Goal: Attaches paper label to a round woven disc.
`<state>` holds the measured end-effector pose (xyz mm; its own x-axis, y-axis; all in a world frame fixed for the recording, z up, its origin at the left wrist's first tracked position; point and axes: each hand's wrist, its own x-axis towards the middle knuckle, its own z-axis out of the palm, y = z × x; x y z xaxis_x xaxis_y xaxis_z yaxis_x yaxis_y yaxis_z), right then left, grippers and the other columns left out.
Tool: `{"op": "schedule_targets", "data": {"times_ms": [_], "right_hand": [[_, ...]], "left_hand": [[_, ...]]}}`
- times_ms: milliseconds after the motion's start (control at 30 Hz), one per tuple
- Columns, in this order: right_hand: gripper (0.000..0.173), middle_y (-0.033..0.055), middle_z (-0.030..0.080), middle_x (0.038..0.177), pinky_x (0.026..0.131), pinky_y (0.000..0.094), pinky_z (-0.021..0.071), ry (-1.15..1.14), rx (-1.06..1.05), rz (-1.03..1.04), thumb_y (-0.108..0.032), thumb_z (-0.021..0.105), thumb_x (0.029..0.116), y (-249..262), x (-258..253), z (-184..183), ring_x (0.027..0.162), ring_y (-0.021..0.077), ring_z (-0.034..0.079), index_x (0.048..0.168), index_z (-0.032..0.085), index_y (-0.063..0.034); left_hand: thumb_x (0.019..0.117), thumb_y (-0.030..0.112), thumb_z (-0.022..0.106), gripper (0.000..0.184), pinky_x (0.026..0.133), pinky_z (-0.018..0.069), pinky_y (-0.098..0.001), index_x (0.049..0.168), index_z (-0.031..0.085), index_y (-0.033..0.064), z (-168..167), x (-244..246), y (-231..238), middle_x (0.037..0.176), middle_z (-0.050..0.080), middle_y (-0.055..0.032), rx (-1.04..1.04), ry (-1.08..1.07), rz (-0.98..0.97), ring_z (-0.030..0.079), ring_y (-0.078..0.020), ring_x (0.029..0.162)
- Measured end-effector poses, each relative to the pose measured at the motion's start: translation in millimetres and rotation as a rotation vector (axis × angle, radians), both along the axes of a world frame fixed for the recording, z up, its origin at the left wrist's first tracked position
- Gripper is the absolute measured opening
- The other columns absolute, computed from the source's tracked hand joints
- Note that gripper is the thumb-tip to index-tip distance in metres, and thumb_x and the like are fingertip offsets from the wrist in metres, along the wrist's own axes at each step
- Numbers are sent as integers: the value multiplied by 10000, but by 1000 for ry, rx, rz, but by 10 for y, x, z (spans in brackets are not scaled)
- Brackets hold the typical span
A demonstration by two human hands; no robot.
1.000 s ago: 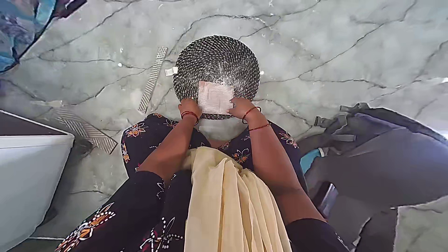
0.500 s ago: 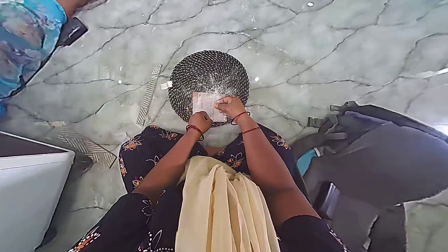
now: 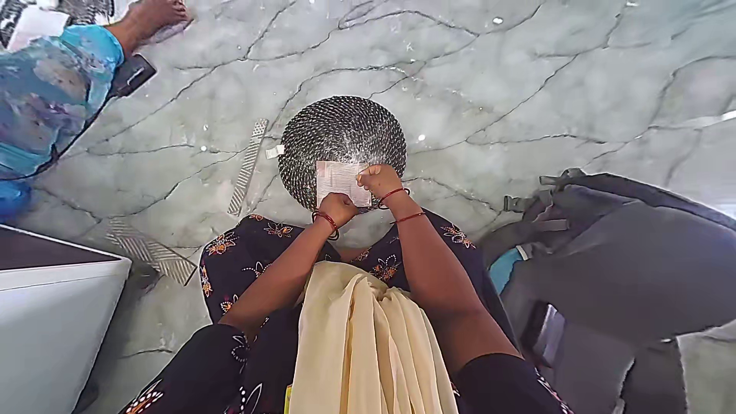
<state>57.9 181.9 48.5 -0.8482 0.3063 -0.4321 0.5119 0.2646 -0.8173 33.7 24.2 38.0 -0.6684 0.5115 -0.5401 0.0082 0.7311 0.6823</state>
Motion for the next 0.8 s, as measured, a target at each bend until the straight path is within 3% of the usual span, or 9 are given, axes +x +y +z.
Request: {"op": "schedule_targets", "data": {"times_ms": [133,267,333,400,500,600,667,733,800], "right_hand": [[184,103,693,928,769,362,508,15,-44,-97,-131,631,1011,67,-8,17,769,141,600,1070,704,27],[196,101,692,943,760,336,514,29,-91,-160,-128,621,1021,105,3,43,765,128,600,1108,691,33],[215,107,696,974,769,342,523,46,-81,-195,-132,621,1020,162,19,74,796,139,615,1149,687,26],[238,133,706,997,793,391,523,57,15,-219,-146,632,1006,301,65,130,836,184,634,1162,696,22],[302,223,717,1080,932,516,523,10,217,-219,-182,655,993,662,233,386,978,318,688,1169,692,60],[346,225,717,1118,947,543,511,-199,364,-172,-226,673,997,1096,343,489,1018,332,689,1181,681,67],[331,243,706,1082,921,595,490,-392,463,-120,-223,682,981,1308,315,349,988,361,674,1117,699,78],[321,256,688,1075,881,580,499,-541,496,-91,-216,682,981,1381,276,143,965,360,664,1065,693,94],[301,268,682,1113,912,592,491,-624,517,-112,-183,696,954,1360,262,-46,1021,379,662,1045,689,103]], "left_hand": [[986,131,628,242,894,548,-557,1036,694,-96,-12,86,-8,960,727,-235,-20,-70,-11,712,-334,884],[979,121,619,198,833,541,-483,1008,690,-62,-75,148,-63,921,721,-174,-87,-54,-69,679,-252,815],[987,108,612,197,848,528,-482,1026,675,-74,-85,154,-105,931,707,-190,-127,-62,-131,667,-266,833],[988,102,615,202,880,524,-517,1035,665,-87,-72,168,-178,970,700,-226,-151,-53,-189,674,-314,888],[1007,114,614,252,967,487,-647,1101,682,-110,192,173,-397,1081,692,-305,-189,35,-236,667,-455,1061],[998,120,647,237,953,479,-669,1074,691,-99,422,157,-779,1062,691,-306,-163,132,-110,661,-465,1054],[958,88,701,186,861,509,-598,987,683,-95,393,108,-1074,949,684,-258,-74,174,37,659,-380,908],[906,11,727,107,736,508,-396,901,642,-53,264,58,-1308,815,631,-117,67,136,225,579,-178,733],[851,-85,693,166,640,521,-216,794,589,31,111,11,-1416,689,611,24,259,63,394,573,-31,609]]}}
